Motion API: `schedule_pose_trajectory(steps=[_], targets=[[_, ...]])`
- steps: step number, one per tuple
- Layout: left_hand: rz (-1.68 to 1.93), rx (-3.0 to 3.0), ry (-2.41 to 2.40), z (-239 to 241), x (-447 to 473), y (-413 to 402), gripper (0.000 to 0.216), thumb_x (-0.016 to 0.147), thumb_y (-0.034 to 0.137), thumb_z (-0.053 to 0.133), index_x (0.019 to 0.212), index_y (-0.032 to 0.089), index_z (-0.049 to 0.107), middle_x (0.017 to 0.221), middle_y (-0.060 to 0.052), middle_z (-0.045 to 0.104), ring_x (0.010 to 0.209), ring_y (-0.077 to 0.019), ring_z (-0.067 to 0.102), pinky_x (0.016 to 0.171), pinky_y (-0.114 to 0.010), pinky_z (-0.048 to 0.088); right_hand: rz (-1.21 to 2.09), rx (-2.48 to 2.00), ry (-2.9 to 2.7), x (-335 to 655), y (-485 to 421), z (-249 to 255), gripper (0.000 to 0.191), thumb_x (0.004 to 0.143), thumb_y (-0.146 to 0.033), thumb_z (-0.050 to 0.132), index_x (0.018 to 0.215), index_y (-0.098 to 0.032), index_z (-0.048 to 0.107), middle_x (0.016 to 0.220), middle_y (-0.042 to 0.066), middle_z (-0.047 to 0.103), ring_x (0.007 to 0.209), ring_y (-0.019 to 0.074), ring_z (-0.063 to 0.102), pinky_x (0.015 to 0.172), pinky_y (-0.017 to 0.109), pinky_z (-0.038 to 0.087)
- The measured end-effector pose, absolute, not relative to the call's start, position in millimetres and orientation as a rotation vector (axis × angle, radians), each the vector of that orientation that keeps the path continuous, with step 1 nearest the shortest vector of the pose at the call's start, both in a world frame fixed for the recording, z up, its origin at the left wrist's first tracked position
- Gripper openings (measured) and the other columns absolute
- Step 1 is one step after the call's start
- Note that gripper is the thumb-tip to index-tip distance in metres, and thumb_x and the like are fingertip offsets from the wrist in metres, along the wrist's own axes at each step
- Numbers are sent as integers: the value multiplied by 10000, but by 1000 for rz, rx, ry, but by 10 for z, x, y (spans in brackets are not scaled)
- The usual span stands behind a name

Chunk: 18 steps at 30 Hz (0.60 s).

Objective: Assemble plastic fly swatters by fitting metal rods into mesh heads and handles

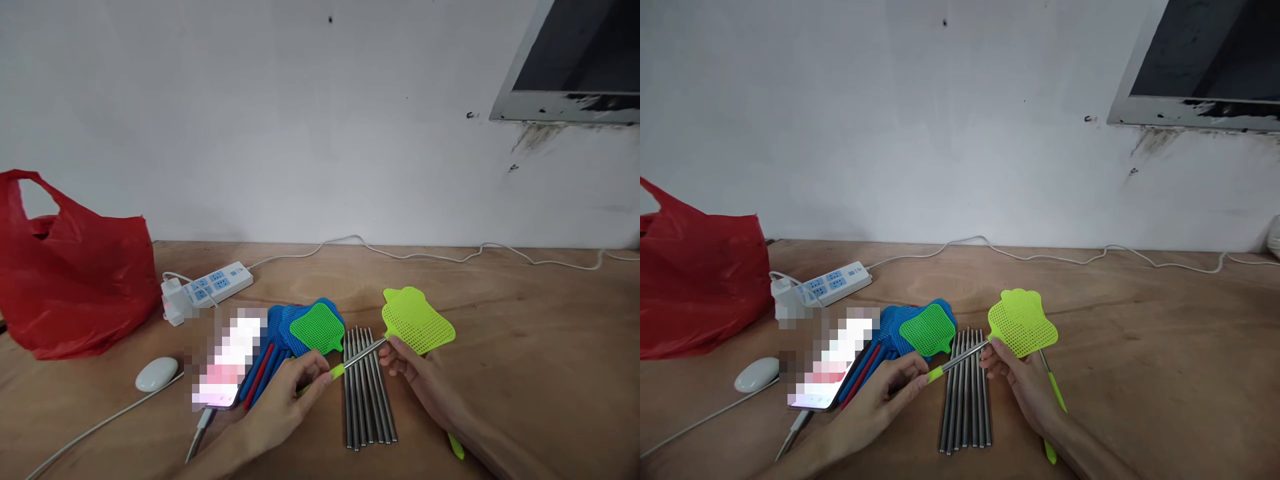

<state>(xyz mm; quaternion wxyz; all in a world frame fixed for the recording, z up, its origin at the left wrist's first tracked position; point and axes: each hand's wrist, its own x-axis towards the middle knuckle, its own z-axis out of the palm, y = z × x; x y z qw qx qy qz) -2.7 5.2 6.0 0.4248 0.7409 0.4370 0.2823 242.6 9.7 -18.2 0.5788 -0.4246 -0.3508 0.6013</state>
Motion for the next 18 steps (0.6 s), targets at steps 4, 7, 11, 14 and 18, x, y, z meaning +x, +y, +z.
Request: schedule_pose_trajectory(steps=[4,7,11,14,18], targets=[[671,1873,1104,16,-16,22,283,982,437,467,823,212,533,665,54,407,640,-149,405,578,-260,296,1452,-968,-837,2417,80,-179,276,757,-427,828,835,-178,739,770,39,726,689,162,653,605,269,511],[642,1879,1106,18,-14,10,285,981,444,464,815,217,510,667,57,387,639,-149,405,565,-256,289,1479,-957,-850,2413,71,-150,278,773,-427,816,850,-171,737,767,44,719,706,170,649,625,280,515],[621,1934,1096,45,-3,-1,276,994,446,451,865,219,540,700,41,455,667,-156,445,578,-253,315,1457,-947,-903,2405,52,-118,265,797,-423,794,872,-173,747,791,54,722,729,185,654,624,293,521],[612,1972,1057,63,7,-3,278,1012,444,432,936,222,581,720,32,487,679,-157,463,591,-250,330,1418,-1004,-998,2388,23,-125,286,798,-446,784,922,-190,751,767,43,718,718,189,657,625,304,530],[591,2001,1025,79,9,2,294,1003,451,461,899,226,620,651,46,454,622,-148,439,563,-245,315,1399,-1128,-1120,2361,-16,-148,321,776,-501,780,888,-203,743,723,36,728,664,188,671,669,339,553]])
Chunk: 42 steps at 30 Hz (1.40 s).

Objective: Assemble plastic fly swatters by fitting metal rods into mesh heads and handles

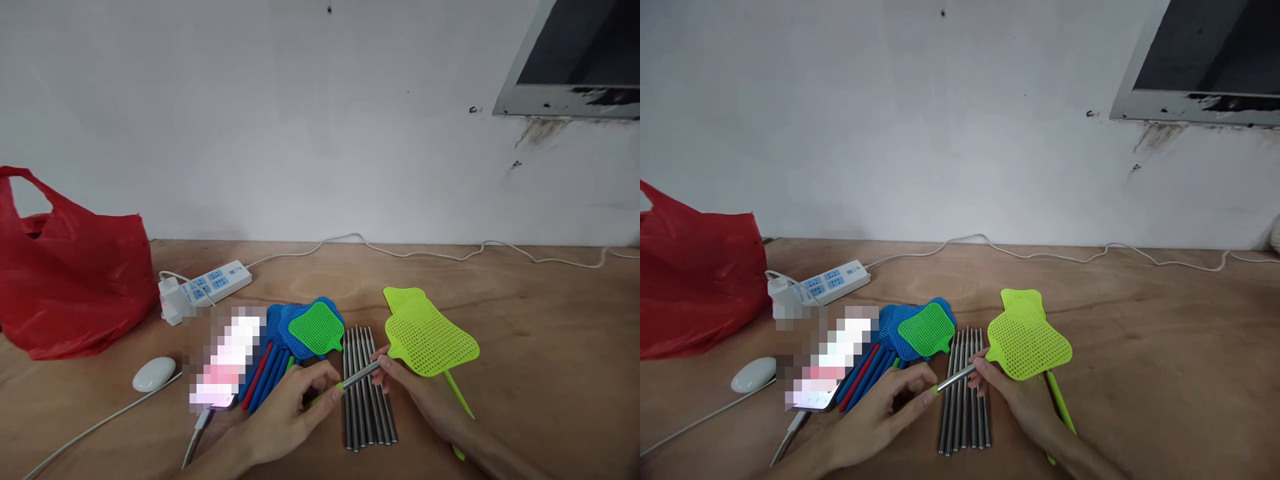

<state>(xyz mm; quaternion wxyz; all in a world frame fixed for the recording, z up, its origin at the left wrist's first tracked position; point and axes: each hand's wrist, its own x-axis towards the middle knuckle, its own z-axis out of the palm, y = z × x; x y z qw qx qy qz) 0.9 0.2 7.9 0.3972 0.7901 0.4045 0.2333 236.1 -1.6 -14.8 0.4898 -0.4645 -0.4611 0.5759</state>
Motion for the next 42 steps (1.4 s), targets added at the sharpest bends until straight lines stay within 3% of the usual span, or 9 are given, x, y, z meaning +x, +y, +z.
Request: schedule_pose_trajectory(steps=[10,16,22,26,32,37,42], targets=[[549,2051,994,101,29,9,310,988,411,471,777,213,584,609,61,412,582,-132,393,558,-245,309,1515,-1060,-1095,2299,-53,-78,374,708,-532,813,845,-207,688,657,11,703,609,182,669,609,321,561],[566,1967,1004,116,-57,47,319,977,411,488,734,209,532,582,73,364,534,-117,374,507,-236,264,1169,-1061,-820,2522,135,-71,387,593,-478,905,787,-220,692,613,-9,637,581,168,579,532,289,504],[505,1971,1053,78,-80,59,336,991,439,454,796,201,586,621,56,450,570,-125,434,539,-240,300,1185,-993,-716,2563,198,5,340,588,-428,917,753,-208,716,634,-4,659,536,140,564,477,256,460],[483,2121,1093,109,-90,47,275,975,386,470,855,205,640,689,30,558,638,-148,479,606,-251,348,1207,-923,-660,2579,192,13,370,665,-524,837,776,-189,727,597,5,674,511,144,582,478,251,492],[498,2306,1079,79,-93,93,351,1036,337,371,802,202,596,705,12,601,624,-157,553,617,-260,370,1102,-931,-608,2580,219,-21,359,631,-494,870,664,-192,678,558,3,681,493,137,584,468,225,501],[559,2366,1054,99,-121,80,271,1051,301,357,977,229,608,885,-10,686,807,-199,662,702,-273,415,1079,-909,-621,2584,205,55,296,679,-421,866,702,-201,669,579,-12,679,519,127,592,468,203,490],[478,2413,1148,258,-171,-68,339,1064,343,305,912,236,589,812,-7,674,745,-211,672,628,-277,390,1113,-928,-611,2568,73,230,306,670,-418,872,749,-194,678,606,-4,681,539,126,591,487,203,503]])
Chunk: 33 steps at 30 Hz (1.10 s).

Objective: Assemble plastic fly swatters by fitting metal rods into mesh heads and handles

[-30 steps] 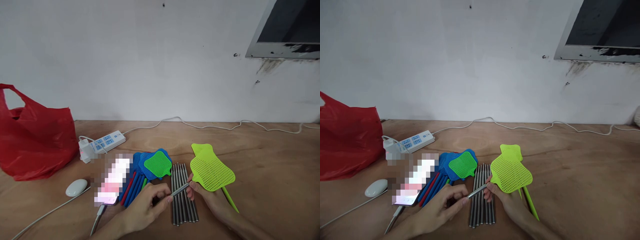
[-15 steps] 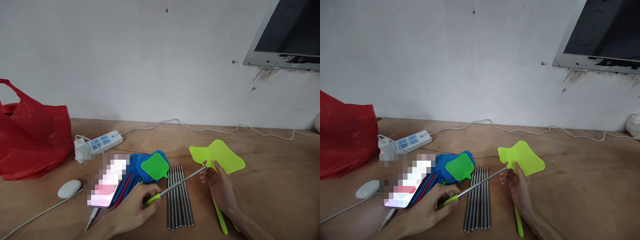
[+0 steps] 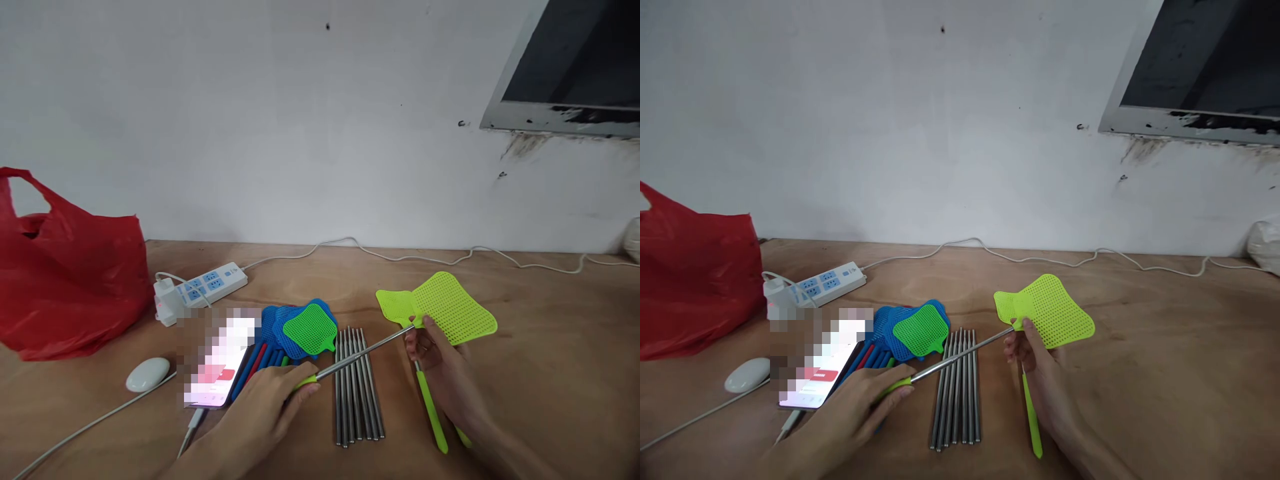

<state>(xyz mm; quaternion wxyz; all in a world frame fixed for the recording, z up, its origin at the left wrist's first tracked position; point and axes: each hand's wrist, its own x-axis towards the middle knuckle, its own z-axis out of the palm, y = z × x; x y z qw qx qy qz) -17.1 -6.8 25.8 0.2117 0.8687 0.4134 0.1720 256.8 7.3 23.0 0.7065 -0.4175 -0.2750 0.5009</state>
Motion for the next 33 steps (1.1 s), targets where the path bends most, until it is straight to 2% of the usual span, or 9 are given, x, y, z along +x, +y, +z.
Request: schedule_pose_trajectory(steps=[3,6,11,14,16,17,23,30,33], targets=[[409,2412,1227,312,-222,-143,347,1059,357,303,895,244,587,757,4,660,679,-211,661,578,-273,359,1115,-965,-570,2485,-54,320,336,643,-438,881,709,-183,672,602,5,676,536,125,583,485,207,505],[486,2384,1331,320,-272,-182,327,1050,359,308,957,257,605,819,-7,702,735,-226,684,609,-273,386,1094,-953,-497,2395,-141,372,341,618,-428,891,721,-186,674,598,-7,668,527,118,565,471,202,494],[529,2386,1414,324,-231,-256,308,1037,352,352,917,257,620,849,-13,733,757,-235,704,623,-270,411,1004,-892,-342,2225,-228,315,327,590,-367,906,747,-196,675,592,-36,637,540,109,547,471,193,473],[566,2451,1356,303,-113,-318,347,1040,325,347,808,245,593,762,-11,726,663,-213,698,554,-251,385,1016,-936,-325,1985,-334,177,329,599,-377,904,725,-192,664,570,-33,621,506,120,539,436,220,438],[704,2507,1402,269,-32,-355,393,1051,321,313,744,241,546,636,-3,682,520,-205,648,478,-264,320,1036,-958,-354,1812,-414,88,310,714,-443,833,793,-184,682,518,-50,563,454,106,483,408,219,380],[731,2528,1378,248,2,-371,389,1056,319,316,753,241,546,631,1,680,497,-199,641,461,-265,307,1087,-948,-379,1747,-447,58,319,717,-452,832,786,-179,681,480,-62,530,427,98,452,405,219,367],[836,2480,1338,110,124,-437,332,1062,304,317,852,240,567,691,3,699,563,-207,688,470,-255,361,1084,-942,-385,1728,-464,81,349,691,-480,845,755,-168,701,475,-51,534,438,89,434,423,208,376],[738,2243,1317,120,106,-492,209,1020,323,441,1010,267,641,878,-7,745,767,-210,726,618,-236,477,1121,-905,-344,1922,-350,84,324,629,-436,887,738,-183,717,633,-8,634,538,116,518,478,227,463],[726,2211,1333,94,49,-519,228,1025,319,432,955,259,640,837,-9,737,726,-204,719,623,-236,487,1119,-901,-334,1997,-328,81,305,636,-436,884,702,-188,718,637,-7,622,565,123,531,497,231,478]])
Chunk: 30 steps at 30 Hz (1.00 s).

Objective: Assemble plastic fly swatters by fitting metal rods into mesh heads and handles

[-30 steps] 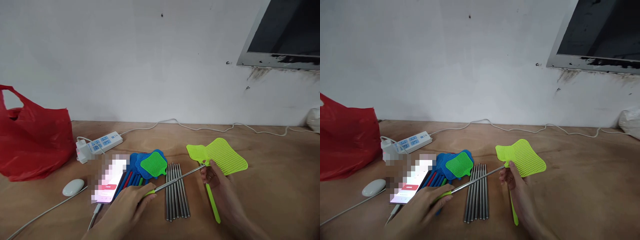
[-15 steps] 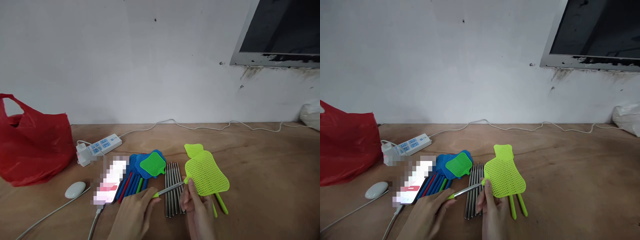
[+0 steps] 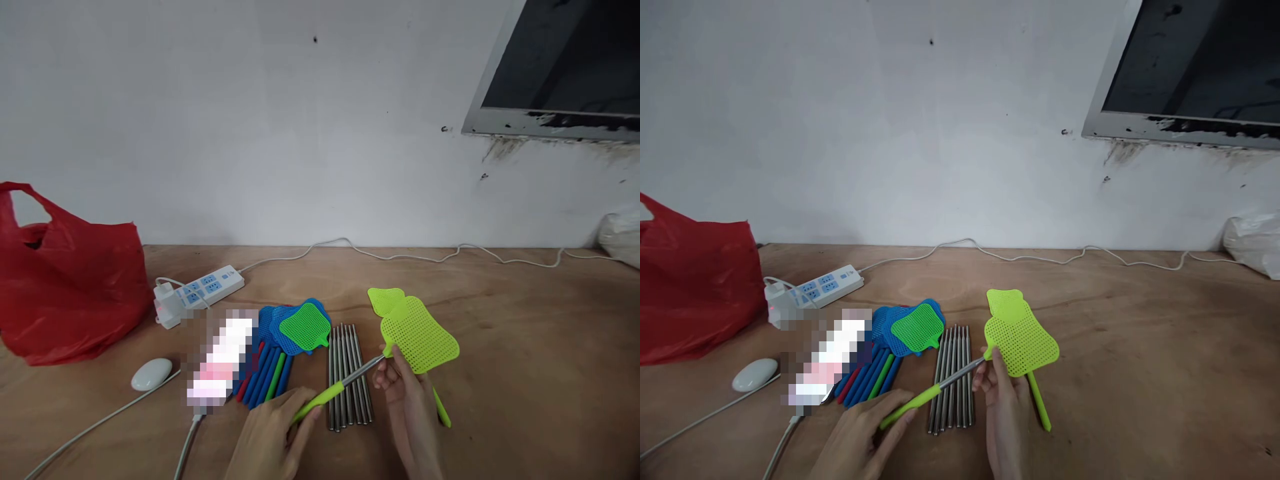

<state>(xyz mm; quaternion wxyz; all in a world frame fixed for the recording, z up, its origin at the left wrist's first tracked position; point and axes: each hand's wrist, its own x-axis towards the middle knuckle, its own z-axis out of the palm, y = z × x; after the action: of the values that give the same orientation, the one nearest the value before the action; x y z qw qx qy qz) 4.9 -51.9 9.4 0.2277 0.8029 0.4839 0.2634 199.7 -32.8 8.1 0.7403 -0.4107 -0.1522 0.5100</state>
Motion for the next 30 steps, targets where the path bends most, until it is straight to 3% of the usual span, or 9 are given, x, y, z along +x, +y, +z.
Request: schedule_pose_trajectory(steps=[8,13,18,23,30], targets=[[767,2177,1329,-65,246,-591,258,1041,293,384,887,243,585,724,-5,688,643,-206,693,565,-242,455,1229,-1069,-640,1907,-328,94,425,675,-510,841,934,-182,763,816,49,724,610,142,591,554,259,498],[933,2165,1245,-22,231,-611,220,1035,285,408,978,241,616,855,-35,689,778,-207,687,668,-258,510,1166,-1140,-754,2015,-251,26,444,705,-558,794,884,-157,732,668,40,700,536,147,566,496,262,473],[1185,2349,1381,-169,66,-555,173,990,188,458,1005,231,624,910,-63,683,833,-239,659,745,-331,515,764,-1461,-1152,2363,-96,-108,357,851,-544,601,830,-193,662,575,-2,631,483,172,560,442,272,424],[1206,2452,1484,-293,46,-518,172,953,151,466,983,223,619,996,-85,674,908,-259,649,788,-377,515,523,-1627,-1314,2655,49,-146,228,785,-408,633,659,-217,637,498,-9,580,500,202,561,522,305,384],[1137,2427,1604,-364,78,-495,158,946,173,463,969,223,611,1016,-97,667,947,-290,643,805,-446,526,257,-1907,-1582,2765,237,-165,192,790,-239,609,600,-228,634,606,42,658,603,225,610,558,301,326]])
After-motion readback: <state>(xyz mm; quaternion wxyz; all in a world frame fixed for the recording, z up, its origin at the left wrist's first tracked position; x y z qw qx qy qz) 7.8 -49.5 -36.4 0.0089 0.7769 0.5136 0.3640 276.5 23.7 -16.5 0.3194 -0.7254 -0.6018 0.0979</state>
